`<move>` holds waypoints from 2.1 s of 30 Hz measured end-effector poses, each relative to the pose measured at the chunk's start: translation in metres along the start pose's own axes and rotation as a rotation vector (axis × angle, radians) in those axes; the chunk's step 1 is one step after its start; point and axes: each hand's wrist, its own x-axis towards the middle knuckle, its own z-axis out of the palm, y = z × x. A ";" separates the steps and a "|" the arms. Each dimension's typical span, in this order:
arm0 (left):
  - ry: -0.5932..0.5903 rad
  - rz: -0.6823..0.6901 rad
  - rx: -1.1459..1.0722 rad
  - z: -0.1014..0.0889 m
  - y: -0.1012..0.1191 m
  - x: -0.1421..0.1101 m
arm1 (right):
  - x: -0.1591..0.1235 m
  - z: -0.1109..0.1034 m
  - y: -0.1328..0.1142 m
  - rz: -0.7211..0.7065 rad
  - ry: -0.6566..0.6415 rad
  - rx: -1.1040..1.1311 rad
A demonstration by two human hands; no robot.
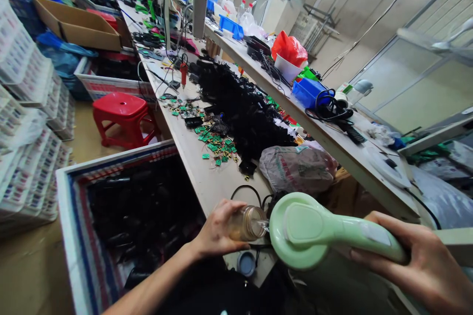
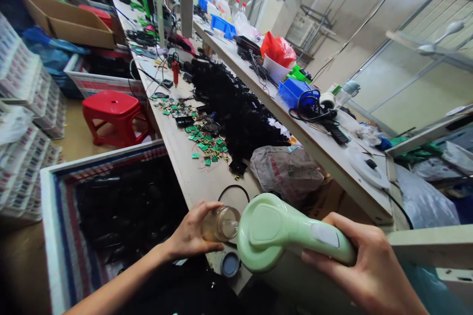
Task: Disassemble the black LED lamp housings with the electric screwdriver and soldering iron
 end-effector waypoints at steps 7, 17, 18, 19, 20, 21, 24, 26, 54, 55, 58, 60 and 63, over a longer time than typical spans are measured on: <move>0.004 -0.020 -0.030 0.005 0.003 0.000 | 0.010 -0.013 0.009 -0.080 -0.118 -0.072; -0.011 -0.015 -0.047 0.012 0.000 -0.003 | 0.007 -0.010 0.001 -0.083 -0.127 -0.066; -0.015 -0.022 -0.047 0.013 0.000 -0.003 | 0.007 -0.011 0.002 -0.087 -0.140 -0.066; -0.017 -0.029 -0.049 0.014 0.000 -0.003 | 0.008 -0.011 0.002 -0.087 -0.144 -0.065; -0.021 -0.035 -0.049 0.014 0.000 -0.003 | 0.008 -0.011 0.001 -0.087 -0.143 -0.062; -0.023 -0.040 -0.048 0.015 0.000 -0.003 | 0.008 -0.011 0.000 -0.086 -0.139 -0.056; -0.025 -0.045 -0.046 0.017 -0.001 -0.004 | 0.006 -0.011 -0.007 -0.054 -0.098 -0.046; -0.029 -0.045 -0.050 0.018 -0.002 -0.004 | 0.005 -0.011 -0.010 -0.041 -0.103 -0.049; -0.017 -0.148 -0.194 0.025 0.000 -0.002 | 0.015 -0.015 -0.008 -0.231 -0.115 -0.044; -0.023 -0.158 -0.199 0.025 0.001 -0.001 | 0.014 -0.014 -0.008 -0.229 -0.114 -0.042; -0.034 -0.180 -0.209 0.024 0.005 0.001 | 0.014 -0.013 -0.008 -0.217 -0.096 -0.032; -0.034 -0.186 -0.217 0.023 0.007 0.002 | 0.012 -0.011 -0.008 -0.201 -0.093 -0.030; -0.040 -0.189 -0.230 0.023 0.008 0.004 | 0.007 -0.009 -0.003 -0.160 -0.070 -0.032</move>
